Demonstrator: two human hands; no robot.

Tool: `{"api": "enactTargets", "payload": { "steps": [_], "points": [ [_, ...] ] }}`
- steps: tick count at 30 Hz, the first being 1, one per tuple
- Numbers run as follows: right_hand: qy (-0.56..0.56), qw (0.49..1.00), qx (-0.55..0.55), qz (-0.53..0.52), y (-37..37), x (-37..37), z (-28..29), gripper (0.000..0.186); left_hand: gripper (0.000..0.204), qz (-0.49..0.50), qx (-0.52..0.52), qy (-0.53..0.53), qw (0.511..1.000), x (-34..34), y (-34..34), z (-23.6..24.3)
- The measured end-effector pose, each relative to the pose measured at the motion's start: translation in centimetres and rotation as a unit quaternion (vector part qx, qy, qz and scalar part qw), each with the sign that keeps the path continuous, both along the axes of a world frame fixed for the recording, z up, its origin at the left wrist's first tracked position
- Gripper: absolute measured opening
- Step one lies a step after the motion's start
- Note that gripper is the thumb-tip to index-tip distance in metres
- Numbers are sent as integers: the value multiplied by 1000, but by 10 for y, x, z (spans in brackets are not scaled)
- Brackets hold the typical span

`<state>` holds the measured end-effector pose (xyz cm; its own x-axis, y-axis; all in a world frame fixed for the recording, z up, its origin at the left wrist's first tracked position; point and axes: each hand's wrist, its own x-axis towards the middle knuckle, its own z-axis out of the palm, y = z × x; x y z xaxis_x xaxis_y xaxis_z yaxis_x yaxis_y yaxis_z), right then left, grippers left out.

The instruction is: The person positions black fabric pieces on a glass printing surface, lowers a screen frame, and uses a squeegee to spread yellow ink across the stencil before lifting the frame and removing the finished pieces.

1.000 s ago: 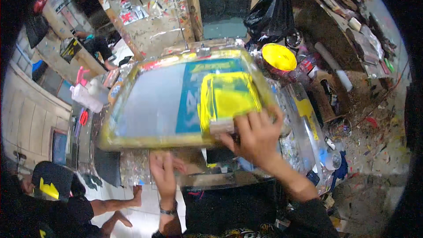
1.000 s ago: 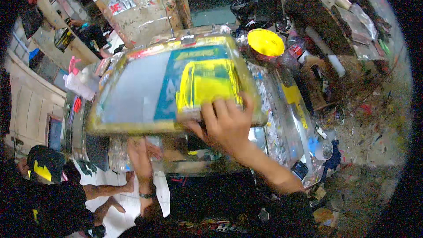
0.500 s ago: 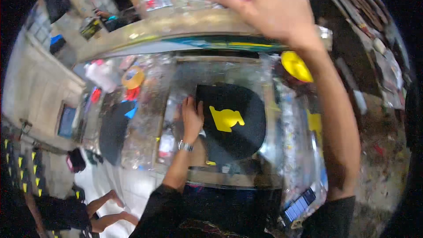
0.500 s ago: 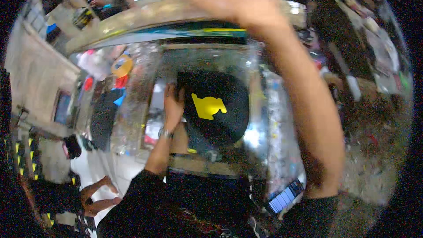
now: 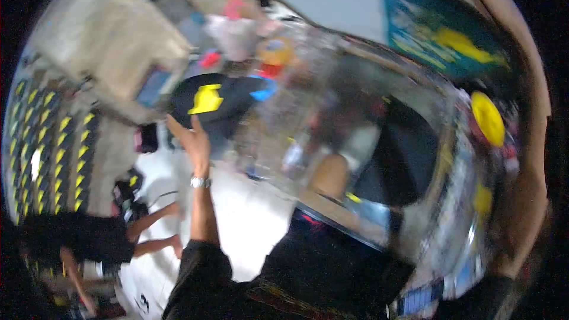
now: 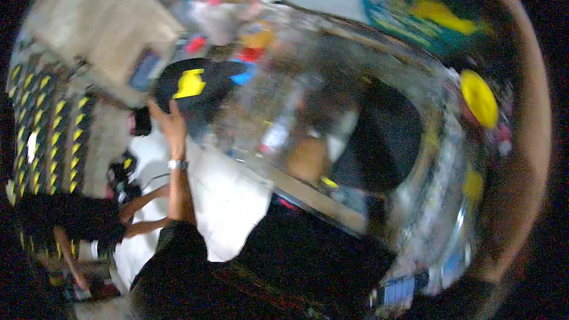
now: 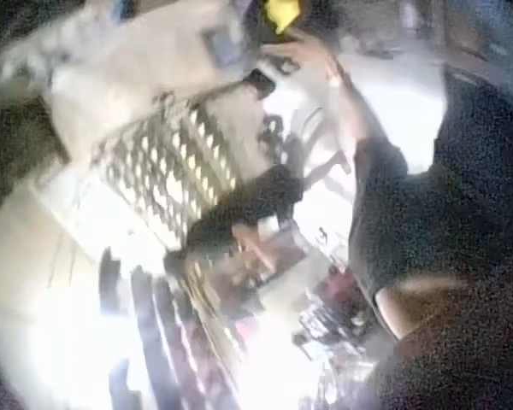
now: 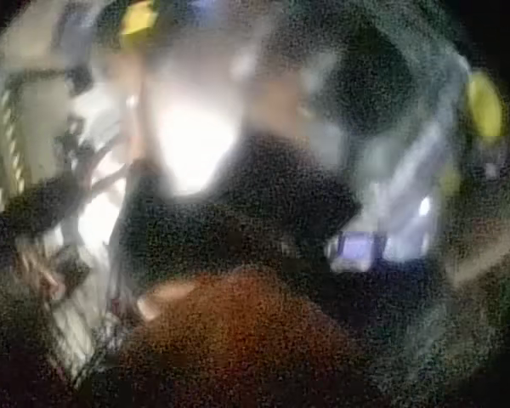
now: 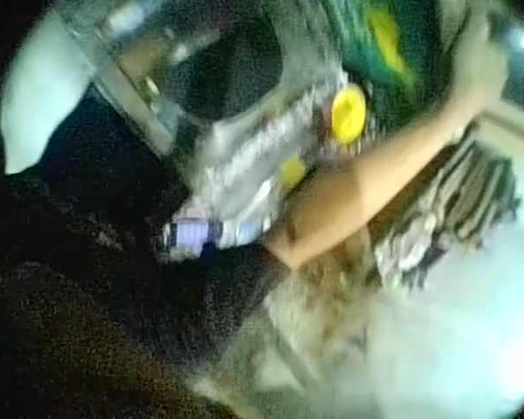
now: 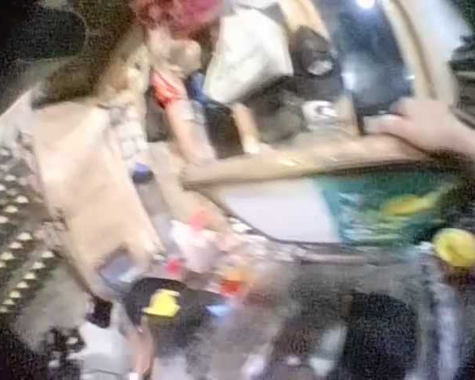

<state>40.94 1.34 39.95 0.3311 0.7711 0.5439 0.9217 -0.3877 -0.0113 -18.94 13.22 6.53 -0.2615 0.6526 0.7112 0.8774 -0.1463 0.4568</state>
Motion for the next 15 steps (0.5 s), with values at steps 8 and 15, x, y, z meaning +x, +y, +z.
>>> {"api": "enactTargets", "payload": {
  "steps": [8, 15],
  "points": [
    [24, 999, -15, -19, 13, -61, 0, 70, 75, -578, -236, 309, 717, 261, -161, -19],
    [13, 999, 20, 26, 11, -37, 11, 91, 74, -582, -237, 353, 693, 265, -161, -28]
  ]
}}
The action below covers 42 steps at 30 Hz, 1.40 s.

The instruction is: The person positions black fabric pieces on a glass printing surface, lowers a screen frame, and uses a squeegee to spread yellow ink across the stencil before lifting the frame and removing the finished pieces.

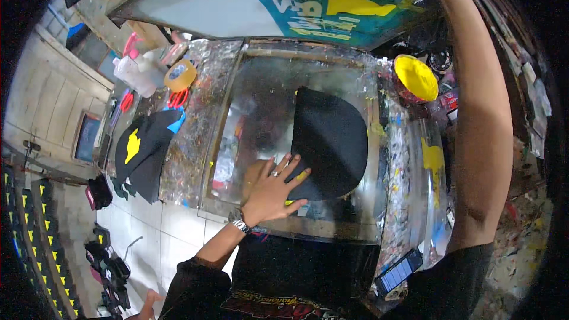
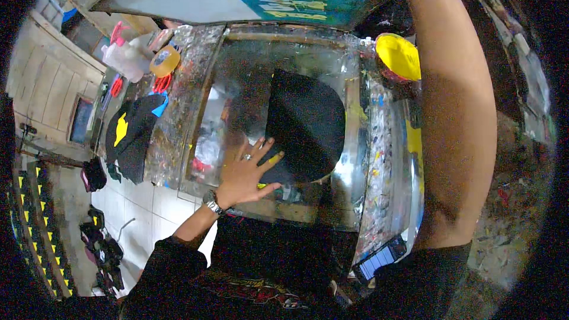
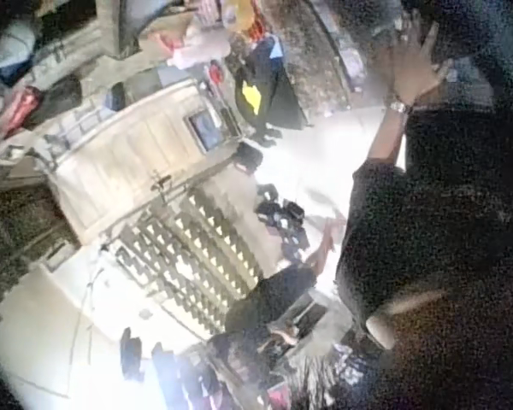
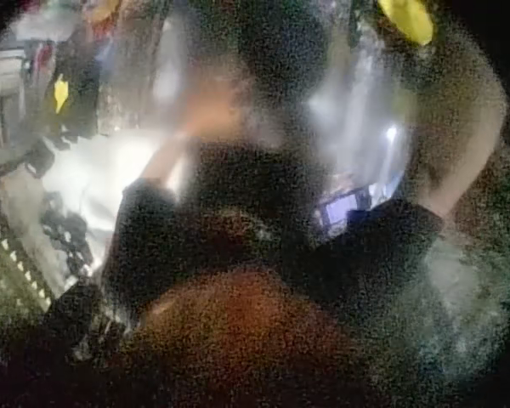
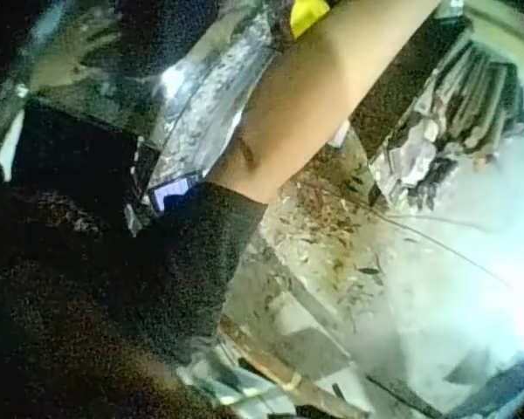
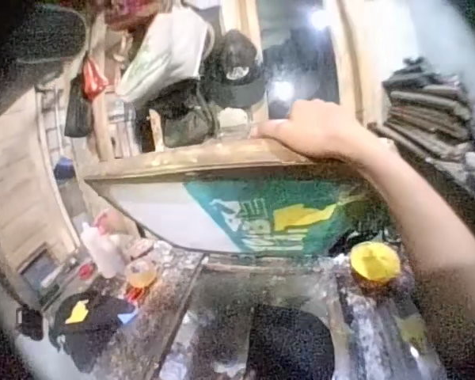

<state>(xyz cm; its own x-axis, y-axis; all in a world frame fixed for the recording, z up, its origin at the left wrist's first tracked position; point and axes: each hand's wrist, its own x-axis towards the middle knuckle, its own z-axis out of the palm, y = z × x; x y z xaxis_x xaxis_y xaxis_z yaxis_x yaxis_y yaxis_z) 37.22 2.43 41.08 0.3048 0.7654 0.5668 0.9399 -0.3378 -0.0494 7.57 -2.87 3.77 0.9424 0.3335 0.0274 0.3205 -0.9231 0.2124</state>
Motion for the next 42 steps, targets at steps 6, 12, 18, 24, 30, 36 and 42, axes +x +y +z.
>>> {"api": "enactTargets", "payload": {
  "steps": [6, 12, 18, 24, 30, 36, 42],
  "points": [
    [-8, 1000, -16, -10, 2, 1, 9, 91, 74, -3, -9, -23, 1000, 2, 0, -2],
    [-26, 999, -26, -14, -8, -8, -2, 82, 68, -14, 1, -42, 999, -2, -4, -2],
    [0, 999, -37, 7, -38, -40, -17, 74, 72, -8, 11, -64, 998, -7, -3, -6],
    [-148, 977, 142, 65, -92, -74, -118, 49, 62, 127, -209, -503, 829, 1, -4, 66],
    [53, 984, -159, 57, -150, -110, -248, 37, 40, 322, -561, -427, 632, -43, -25, 38],
    [152, 935, -295, 123, -166, -94, -305, 25, 38, 362, -580, -304, 663, -57, -20, -19],
    [-84, 978, -111, 156, -140, -57, -351, 18, 37, 382, -569, -307, 661, -55, -26, -24]
  ]
}}
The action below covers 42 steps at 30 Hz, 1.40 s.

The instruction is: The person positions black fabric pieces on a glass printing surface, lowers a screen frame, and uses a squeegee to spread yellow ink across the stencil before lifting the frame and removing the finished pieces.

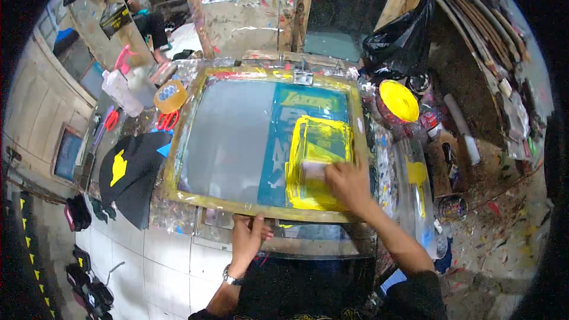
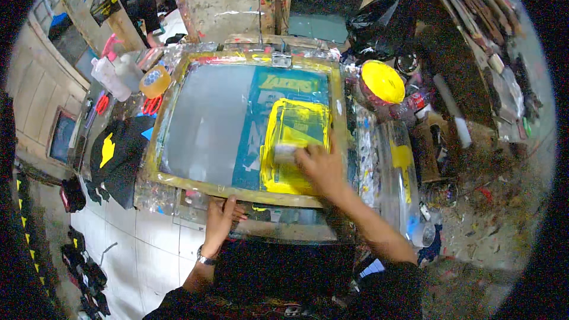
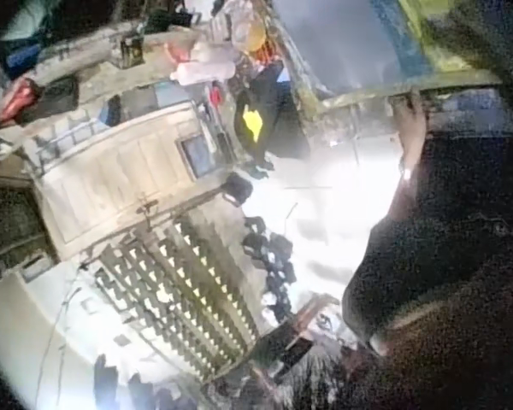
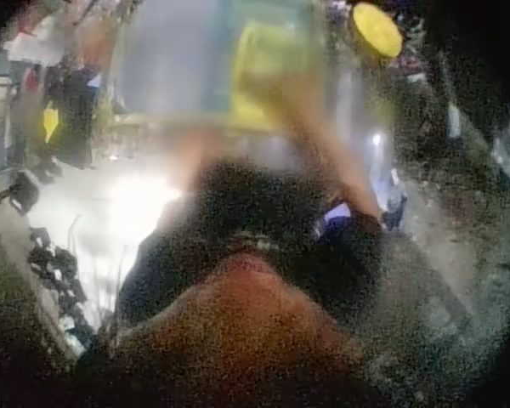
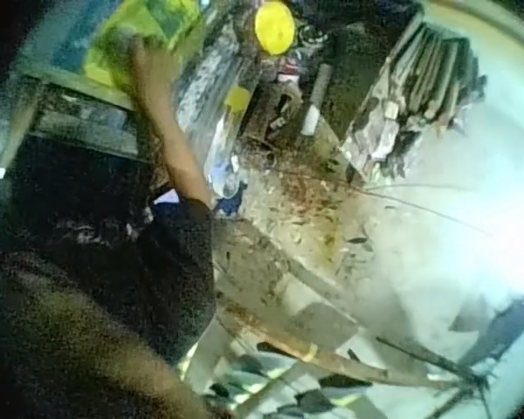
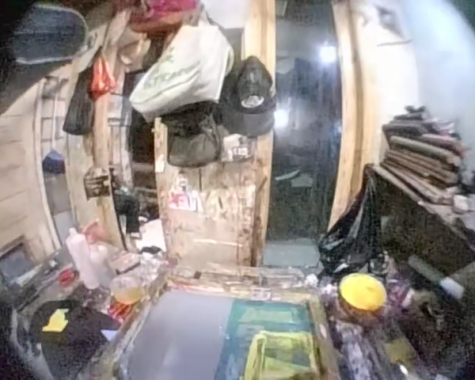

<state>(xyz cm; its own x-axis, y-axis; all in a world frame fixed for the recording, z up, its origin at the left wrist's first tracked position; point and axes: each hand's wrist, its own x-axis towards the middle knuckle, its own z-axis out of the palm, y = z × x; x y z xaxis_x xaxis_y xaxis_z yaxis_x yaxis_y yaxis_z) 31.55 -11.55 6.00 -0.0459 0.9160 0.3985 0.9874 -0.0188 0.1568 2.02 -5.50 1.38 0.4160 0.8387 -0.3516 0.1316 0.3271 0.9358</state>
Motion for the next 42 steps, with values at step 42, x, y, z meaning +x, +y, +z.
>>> {"api": "enactTargets", "payload": {
  "steps": [42],
  "points": [
    [60, 994, -94, -20, 11, -10, 14, 18, 36, -17, -43, -31, 998, -6, 8, 4]
  ]
}}
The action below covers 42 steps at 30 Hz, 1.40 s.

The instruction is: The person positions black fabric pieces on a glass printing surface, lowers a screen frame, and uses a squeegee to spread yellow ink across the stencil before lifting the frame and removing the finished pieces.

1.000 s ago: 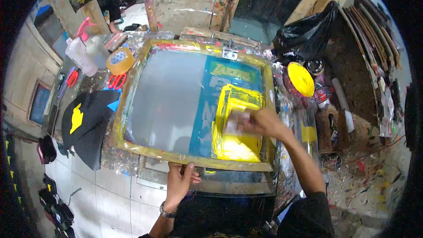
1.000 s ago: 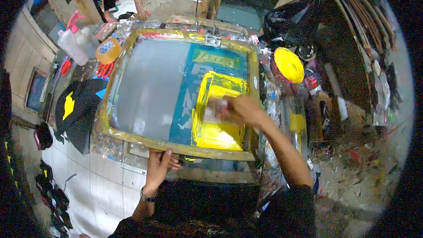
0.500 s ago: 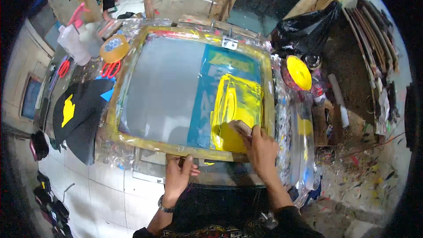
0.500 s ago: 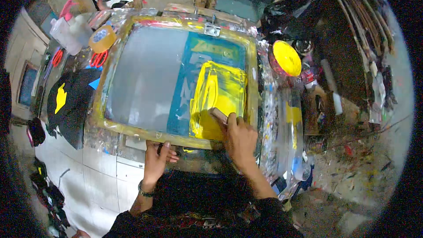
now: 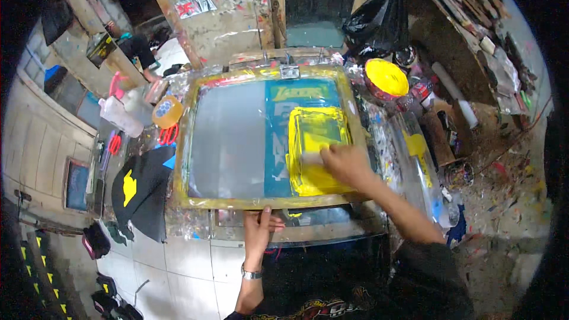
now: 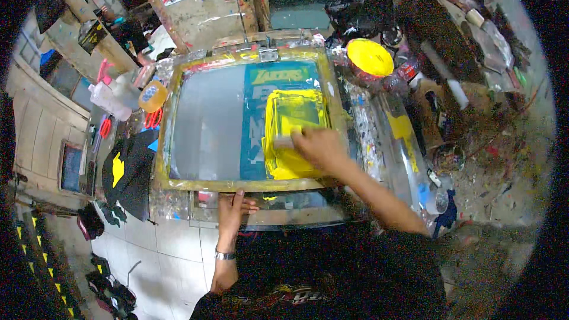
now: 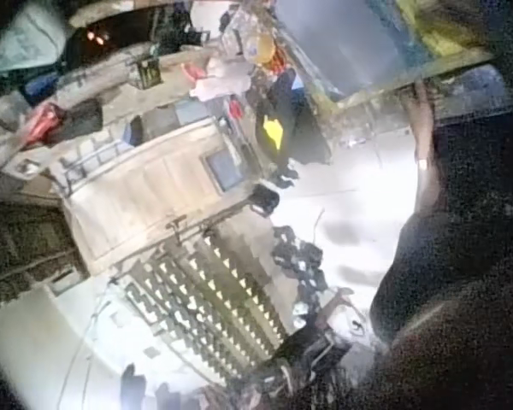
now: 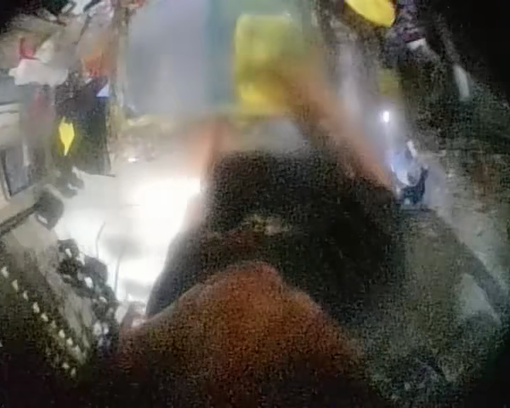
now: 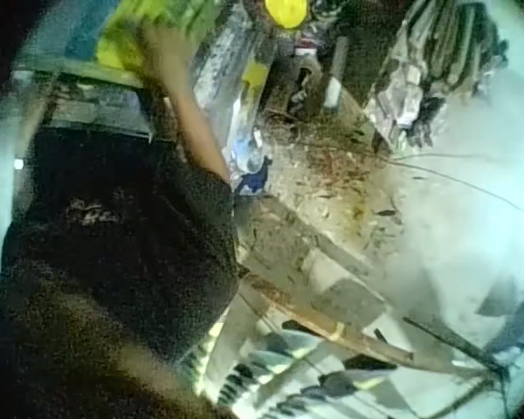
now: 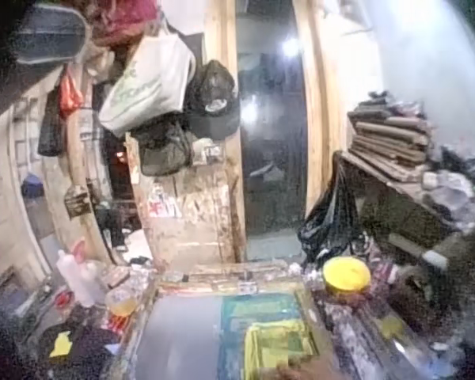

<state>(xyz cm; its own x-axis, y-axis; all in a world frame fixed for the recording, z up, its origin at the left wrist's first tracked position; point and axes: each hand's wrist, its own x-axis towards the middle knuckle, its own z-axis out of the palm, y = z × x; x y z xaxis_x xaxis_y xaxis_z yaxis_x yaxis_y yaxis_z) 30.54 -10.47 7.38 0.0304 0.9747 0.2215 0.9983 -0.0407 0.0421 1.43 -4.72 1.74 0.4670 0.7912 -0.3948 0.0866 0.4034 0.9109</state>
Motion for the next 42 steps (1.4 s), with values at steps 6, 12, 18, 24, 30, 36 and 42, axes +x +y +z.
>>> {"api": "enactTargets", "payload": {
  "steps": [6, 12, 18, 24, 30, 36, 42],
  "points": [
    [28, 999, 44, -7, -58, -47, 19, 24, 32, -8, 13, -42, 999, -4, 3, -7],
    [30, 962, 257, -85, -47, -79, 68, 48, 26, 21, 35, -121, 992, -17, 10, 58],
    [-54, 938, 336, -62, 22, -11, 193, 51, 37, 5, 274, -157, 949, 31, 14, 206],
    [12, 976, 167, -142, 85, 25, 300, 84, 47, -34, 487, -294, 822, -5, -59, 262],
    [12, 977, 169, -130, 124, 75, 341, 91, 46, -10, 499, -330, 801, -4, -65, 266],
    [42, 981, 161, -103, 158, 97, 352, 97, 46, 39, 514, -322, 794, -17, -74, 261],
    [62, 980, 145, -125, 165, 113, 372, 94, 45, 65, 530, -350, 769, -20, -85, 270]
  ]
}}
